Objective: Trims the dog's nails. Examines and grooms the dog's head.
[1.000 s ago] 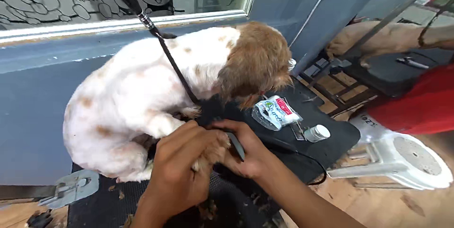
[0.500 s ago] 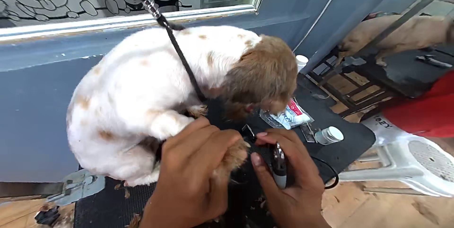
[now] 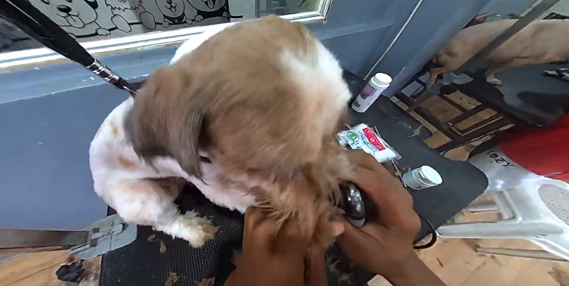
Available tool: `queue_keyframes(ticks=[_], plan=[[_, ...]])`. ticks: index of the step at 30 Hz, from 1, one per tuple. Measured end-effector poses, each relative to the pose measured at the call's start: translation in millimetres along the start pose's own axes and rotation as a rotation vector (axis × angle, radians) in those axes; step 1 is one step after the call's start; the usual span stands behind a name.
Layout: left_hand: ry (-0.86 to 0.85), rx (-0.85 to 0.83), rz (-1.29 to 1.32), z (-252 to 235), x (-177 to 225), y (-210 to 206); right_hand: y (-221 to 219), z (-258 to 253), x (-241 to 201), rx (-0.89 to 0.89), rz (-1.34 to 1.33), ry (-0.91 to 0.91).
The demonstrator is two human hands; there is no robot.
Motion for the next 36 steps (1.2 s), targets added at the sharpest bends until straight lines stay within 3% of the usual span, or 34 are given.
queue_keyframes(ticks=[5,14,36], plan=[[0.058,0.016,-0.019,3.5,7.8,0.5,5.7,5.4,5.5,0.036,0.145,0.085],[0.023,-0.063,0.228,-11.4,9.8,-0.1,11.2,4.5,1.3,0.105,0.242,0.206],[0.149,-0.074,0.408,-15.5,12.2,7.4,10.0,1.6,-9.2,0.156,0.359,0.315]])
Point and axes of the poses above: each hand's wrist, its own z-axis away from the middle knuckle, its own y-axis out of the back of the hand, x = y × z, the point moved 5 cm from there along -z, towards the middle knuckle, and after that the axes turned 11 degrees about -y, right-handed, at the moved point
